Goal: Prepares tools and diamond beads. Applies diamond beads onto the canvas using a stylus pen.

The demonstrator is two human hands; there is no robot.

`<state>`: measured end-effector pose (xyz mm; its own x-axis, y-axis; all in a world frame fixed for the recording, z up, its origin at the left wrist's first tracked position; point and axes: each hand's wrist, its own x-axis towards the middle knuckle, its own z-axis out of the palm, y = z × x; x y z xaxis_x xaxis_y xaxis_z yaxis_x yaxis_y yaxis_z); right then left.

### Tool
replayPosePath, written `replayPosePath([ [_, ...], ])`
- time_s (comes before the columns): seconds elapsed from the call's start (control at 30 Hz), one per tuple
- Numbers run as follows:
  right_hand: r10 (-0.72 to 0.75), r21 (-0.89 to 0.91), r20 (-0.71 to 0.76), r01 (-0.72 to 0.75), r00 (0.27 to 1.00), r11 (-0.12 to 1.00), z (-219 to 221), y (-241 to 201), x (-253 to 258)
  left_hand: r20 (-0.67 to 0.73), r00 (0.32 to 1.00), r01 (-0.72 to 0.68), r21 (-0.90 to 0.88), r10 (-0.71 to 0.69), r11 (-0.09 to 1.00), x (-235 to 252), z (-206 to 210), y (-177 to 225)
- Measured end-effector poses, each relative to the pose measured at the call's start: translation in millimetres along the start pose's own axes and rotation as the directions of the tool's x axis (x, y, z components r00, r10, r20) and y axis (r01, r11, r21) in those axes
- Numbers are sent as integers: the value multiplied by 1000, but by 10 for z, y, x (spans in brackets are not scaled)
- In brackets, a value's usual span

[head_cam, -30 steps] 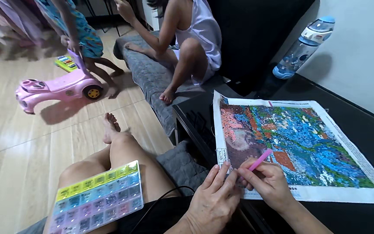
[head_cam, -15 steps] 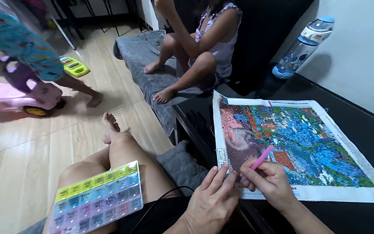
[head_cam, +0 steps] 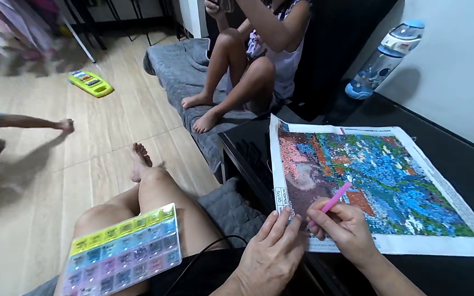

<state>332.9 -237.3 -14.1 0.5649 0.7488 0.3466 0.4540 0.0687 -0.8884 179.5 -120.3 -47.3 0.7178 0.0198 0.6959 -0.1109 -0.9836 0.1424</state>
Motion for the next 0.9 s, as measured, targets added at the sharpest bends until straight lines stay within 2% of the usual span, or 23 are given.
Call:
replayPosePath([
  [0.3,-10,-12,-9,10,1000,1000,13,7,5,57,994,93,-59,-90,994,70,-14,42],
  [0.5,-37,-41,9,37,999,998,30,28,13,70,995,80,-87,-74,993,77,-42,17],
  [0.73,-45,-57,23,46,999,997,-18,47,10,34,999,37,-201,-31,979,105,-87,38],
  [0.9,-10,-23,68,12,998,1000,-34,-21,12,11,999,44,-180,-43,983,106,-72,41],
])
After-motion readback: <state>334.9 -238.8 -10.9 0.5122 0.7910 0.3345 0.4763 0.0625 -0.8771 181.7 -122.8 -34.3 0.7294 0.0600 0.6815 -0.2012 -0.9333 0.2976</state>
